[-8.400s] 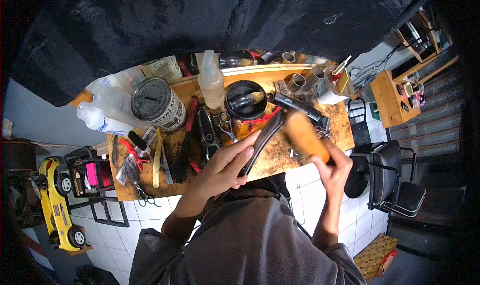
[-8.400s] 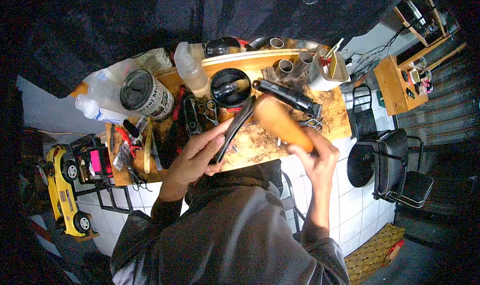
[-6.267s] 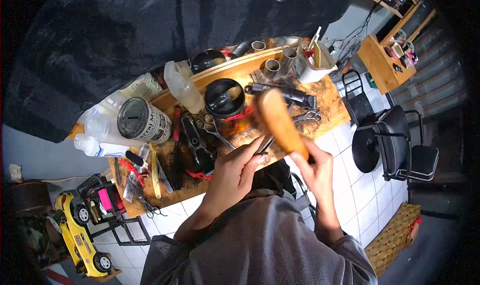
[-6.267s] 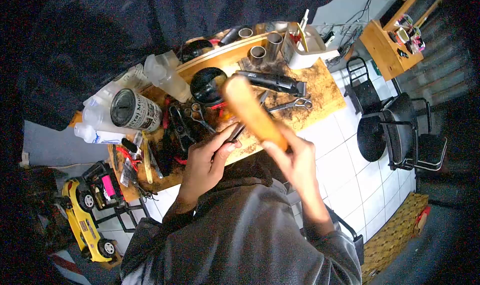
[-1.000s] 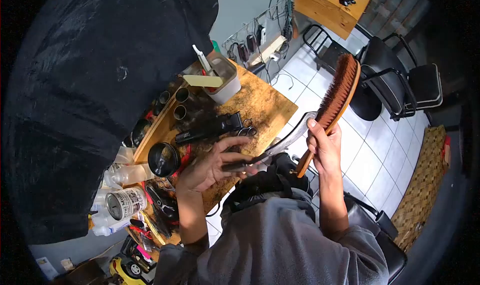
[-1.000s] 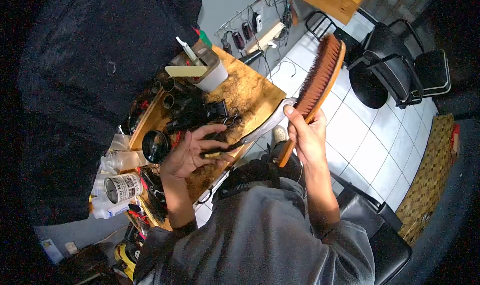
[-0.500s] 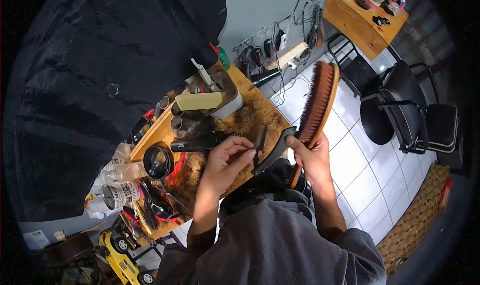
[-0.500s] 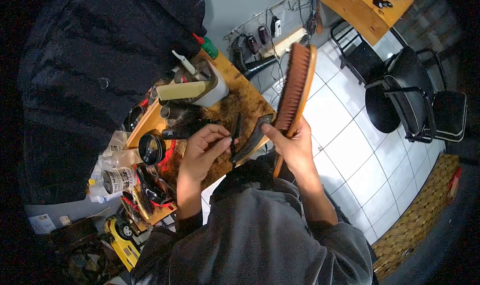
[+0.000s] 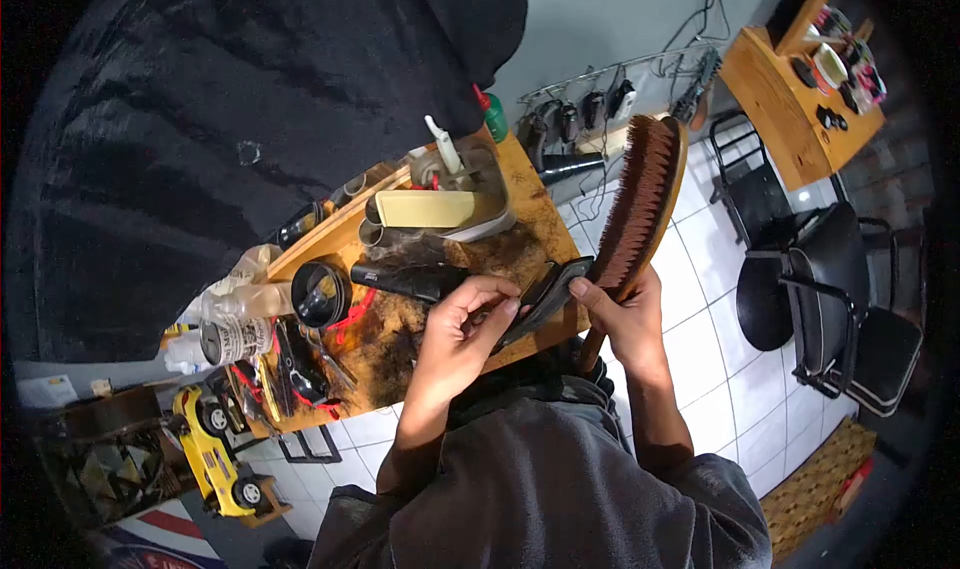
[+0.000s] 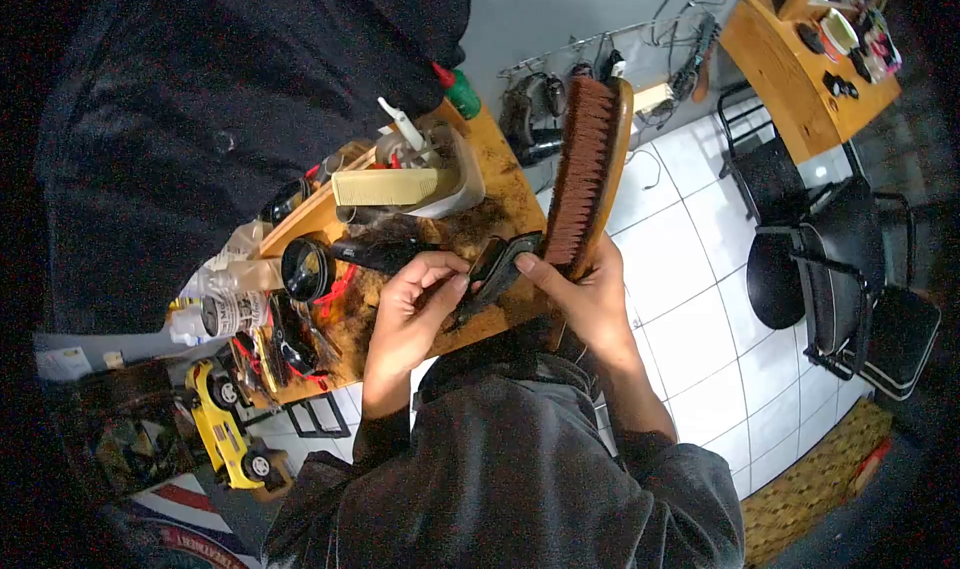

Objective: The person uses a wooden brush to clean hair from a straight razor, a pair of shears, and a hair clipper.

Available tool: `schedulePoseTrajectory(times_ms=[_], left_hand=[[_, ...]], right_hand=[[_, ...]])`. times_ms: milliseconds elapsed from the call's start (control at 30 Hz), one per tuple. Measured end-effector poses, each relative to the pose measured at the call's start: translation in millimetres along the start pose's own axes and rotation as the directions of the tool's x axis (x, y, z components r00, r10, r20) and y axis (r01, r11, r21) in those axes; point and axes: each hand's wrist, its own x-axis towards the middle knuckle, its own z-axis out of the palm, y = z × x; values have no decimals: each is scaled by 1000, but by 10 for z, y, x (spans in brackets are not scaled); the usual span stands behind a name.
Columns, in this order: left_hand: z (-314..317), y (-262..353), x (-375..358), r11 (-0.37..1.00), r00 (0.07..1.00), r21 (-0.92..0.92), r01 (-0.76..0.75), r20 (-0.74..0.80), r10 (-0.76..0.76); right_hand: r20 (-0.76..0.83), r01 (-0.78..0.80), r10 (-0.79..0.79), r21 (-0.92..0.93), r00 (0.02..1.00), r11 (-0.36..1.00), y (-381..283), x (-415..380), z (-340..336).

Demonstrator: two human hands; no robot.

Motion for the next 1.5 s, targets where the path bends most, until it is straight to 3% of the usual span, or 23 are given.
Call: schedulePoseTrajectory(times_ms=[233, 400, 500, 567, 633, 700, 767, 833, 900, 967, 1033, 1167, 1300, 1400, 1500], left_hand=[[-3, 19, -76, 998, 998, 64, -19, -62, 23], [8, 1, -150, 999, 997, 55, 3, -81, 1], [4, 16, -180, 997, 997, 64, -36, -70, 41], [17, 36, -198, 998, 996, -48, -34, -87, 30], [-6, 2, -221, 996, 991, -28, -80, -109, 76], [-22, -3, -221, 979, 969, 80, -190, -143, 200], [31, 64, -189, 986, 965, 37, -163, -201, 167], [43, 24, -133, 944, 904, 126, -304, -275, 328], [49, 89, -92, 943, 881, 168, -287, -341, 329], [-2, 168, -46, 878, 789, 341, -337, -408, 461], [-47, 293, 17, 841, 710, 393, -371, -464, 530], [-139, 358, 142, 858, 706, 369, -357, -494, 507], [-80, 301, 228, 894, 740, 355, -272, -516, 431], [-108, 228, 277, 810, 778, 558, -183, -422, 466], [-11, 343, 308, 832, 773, 553, -39, -511, 376]], right_hand=[[86, 34, -35, 17, 996, 999, 9, 139, 63], [48, -87, 79, 192, 996, 978, 94, 169, 135], [-21, -81, 90, 267, 996, 960, 82, 181, 195], [-67, -89, 109, 249, 992, 964, 81, 205, 226], [-97, -26, 55, 279, 994, 960, 57, 226, 254], [-72, -60, 85, 294, 994, 954, 43, 246, 248], [-53, -62, 81, 286, 995, 956, 40, 258, 279], [-17, -83, 91, 270, 996, 959, 59, 267, 289], [58, -97, 88, 186, 994, 978, 69, 307, 307], [121, -184, 167, 152, 979, 971, -40, 356, 353], [113, -170, 157, 121, 981, 978, 19, 412, 340], [19, -185, 184, 93, 983, 978, -44, 478, 409], [29, -194, 193, 39, 981, 980, -22, 510, 383], [82, -138, 136, 13, 987, 990, 102, 534, 351], [86, -173, 172, 2, 981, 985, 202, 528, 302]])
